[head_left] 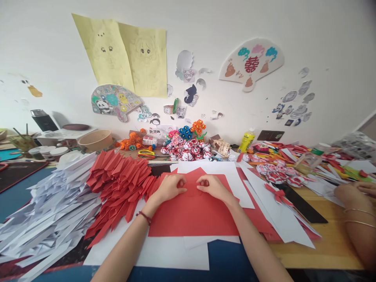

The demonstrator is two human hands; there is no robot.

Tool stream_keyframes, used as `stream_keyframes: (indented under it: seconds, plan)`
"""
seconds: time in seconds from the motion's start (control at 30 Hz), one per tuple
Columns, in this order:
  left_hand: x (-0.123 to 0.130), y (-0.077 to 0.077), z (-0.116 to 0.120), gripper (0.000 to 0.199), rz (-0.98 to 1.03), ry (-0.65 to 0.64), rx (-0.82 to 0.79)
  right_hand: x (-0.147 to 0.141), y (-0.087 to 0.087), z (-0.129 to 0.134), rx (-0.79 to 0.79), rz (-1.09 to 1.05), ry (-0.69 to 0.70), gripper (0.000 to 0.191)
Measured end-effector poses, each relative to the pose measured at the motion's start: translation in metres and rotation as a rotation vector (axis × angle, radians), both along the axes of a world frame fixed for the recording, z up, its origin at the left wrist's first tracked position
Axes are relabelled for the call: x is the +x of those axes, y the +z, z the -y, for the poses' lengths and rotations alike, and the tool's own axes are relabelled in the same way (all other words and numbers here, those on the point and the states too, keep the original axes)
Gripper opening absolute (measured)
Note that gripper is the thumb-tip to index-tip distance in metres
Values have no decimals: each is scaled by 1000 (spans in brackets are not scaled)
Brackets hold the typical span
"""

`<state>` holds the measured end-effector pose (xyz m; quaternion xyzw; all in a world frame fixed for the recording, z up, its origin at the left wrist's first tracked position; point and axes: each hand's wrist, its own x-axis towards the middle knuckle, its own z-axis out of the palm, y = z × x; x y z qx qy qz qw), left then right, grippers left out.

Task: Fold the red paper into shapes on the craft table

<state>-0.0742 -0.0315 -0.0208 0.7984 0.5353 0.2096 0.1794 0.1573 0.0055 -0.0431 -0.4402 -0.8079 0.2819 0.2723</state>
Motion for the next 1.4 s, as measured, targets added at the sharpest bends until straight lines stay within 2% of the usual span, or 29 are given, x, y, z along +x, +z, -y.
stream_keyframes:
  seconds: [0.17, 0.27, 0.47, 0.63, 0.87, 1.17, 1.4]
  plan:
    - [2, -1, 0, 13, 1, 12, 11, -3, -2, 4, 91, 18, -50, 6]
    - [5, -2, 2, 6, -12, 30, 58, -3, -2, 5, 96, 18, -34, 7]
    - [7, -13, 0, 11, 75, 11, 119, -3, 2, 9, 138, -12, -3, 15]
    - [7, -19, -4, 12, 140, -5, 109, -5, 7, 14, 287, 72, 42, 19]
    - [7, -19, 0, 13, 162, 11, 109, -5, 10, 18, 428, 172, 81, 18]
    - [14, -15, 8, 23, 74, -9, 206, -6, 14, 24, 544, 292, 100, 21]
    - [18, -5, 19, 22, -219, -42, 294, -8, 14, 27, 571, 382, 85, 22]
